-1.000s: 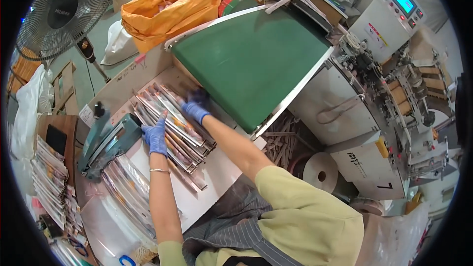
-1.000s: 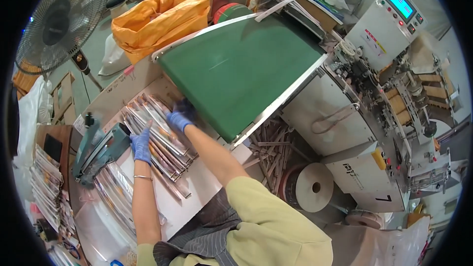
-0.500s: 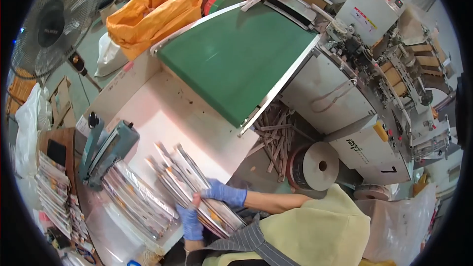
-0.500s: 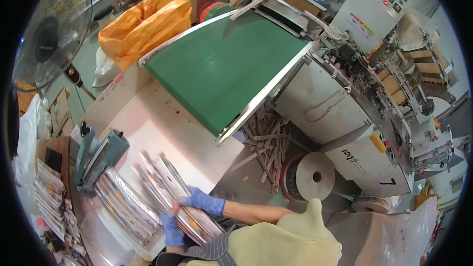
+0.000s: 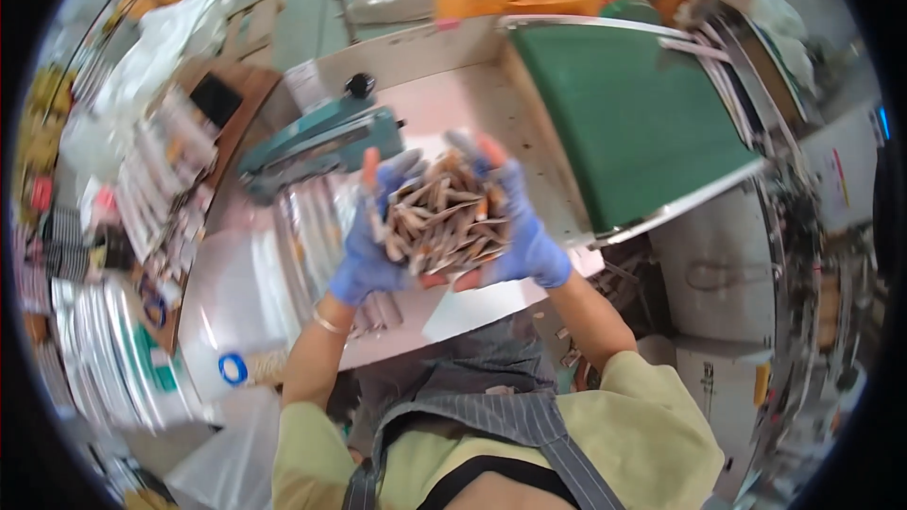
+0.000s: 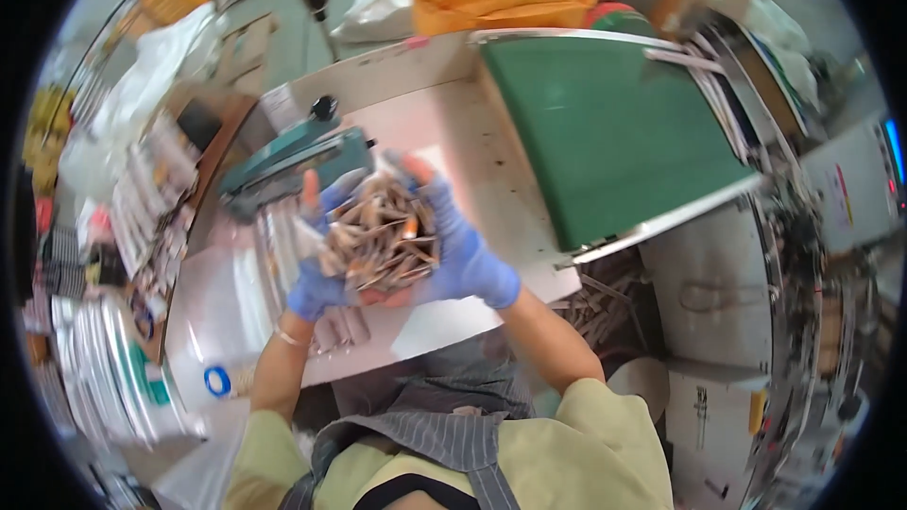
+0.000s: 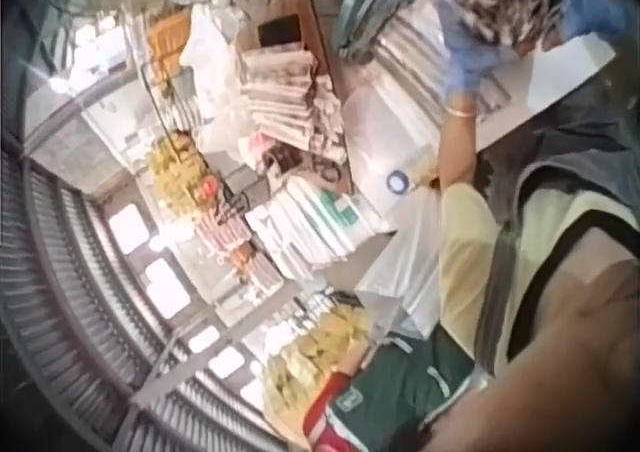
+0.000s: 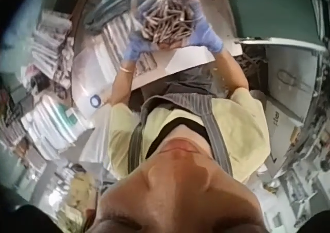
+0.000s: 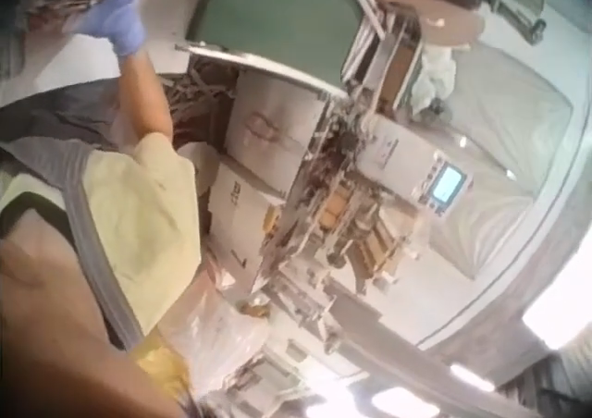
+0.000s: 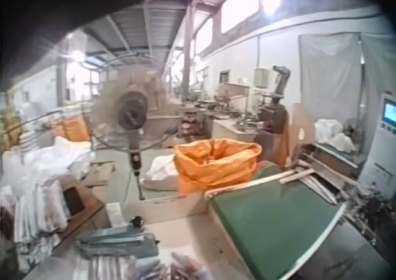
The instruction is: Packaging bundles of straws into plastic bags using a sealing machine on a production line.
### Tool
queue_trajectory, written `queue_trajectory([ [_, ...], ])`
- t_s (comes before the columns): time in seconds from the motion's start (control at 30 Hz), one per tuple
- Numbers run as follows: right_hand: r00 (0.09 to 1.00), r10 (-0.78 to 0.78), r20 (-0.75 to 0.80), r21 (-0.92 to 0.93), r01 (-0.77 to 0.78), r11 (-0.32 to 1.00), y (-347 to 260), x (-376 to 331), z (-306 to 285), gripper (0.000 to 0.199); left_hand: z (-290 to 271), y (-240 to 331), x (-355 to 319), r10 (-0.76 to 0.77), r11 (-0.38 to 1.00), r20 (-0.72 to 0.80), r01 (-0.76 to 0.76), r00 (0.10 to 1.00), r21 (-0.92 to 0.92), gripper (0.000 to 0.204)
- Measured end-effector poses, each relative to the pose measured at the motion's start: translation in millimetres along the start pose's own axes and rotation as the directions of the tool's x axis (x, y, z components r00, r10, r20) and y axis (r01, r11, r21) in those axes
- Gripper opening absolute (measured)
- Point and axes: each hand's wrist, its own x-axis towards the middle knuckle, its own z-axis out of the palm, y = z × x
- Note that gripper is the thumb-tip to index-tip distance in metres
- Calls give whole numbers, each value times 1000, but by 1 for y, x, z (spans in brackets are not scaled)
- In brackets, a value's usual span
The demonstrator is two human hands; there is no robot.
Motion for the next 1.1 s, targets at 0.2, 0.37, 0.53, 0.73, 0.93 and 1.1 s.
queue_trajectory([
  [0.2,981,-92,169,-237,131,963,13,26,21,85,-25,1,-24,134,696,279,-291,951,657,91],
  [0.37,754,630,185,229,-657,718,21,31,61,44,-20,-7,-94,-240,971,-23,240,971,0,70],
  [0.53,579,673,461,200,-806,557,103,0,87,25,-100,-3,-160,-100,144,-183,196,978,970,54],
  [0.73,530,732,428,130,-838,531,111,2,126,25,-280,105,-261,605,-79,-310,443,733,893,17],
  [0.93,467,781,415,104,-877,469,127,-4,143,22,-306,97,-247,571,-307,-263,500,777,810,18],
  [1.1,472,781,409,90,-872,480,136,-7,147,23,-292,103,-238,432,-334,-181,344,883,878,17],
])
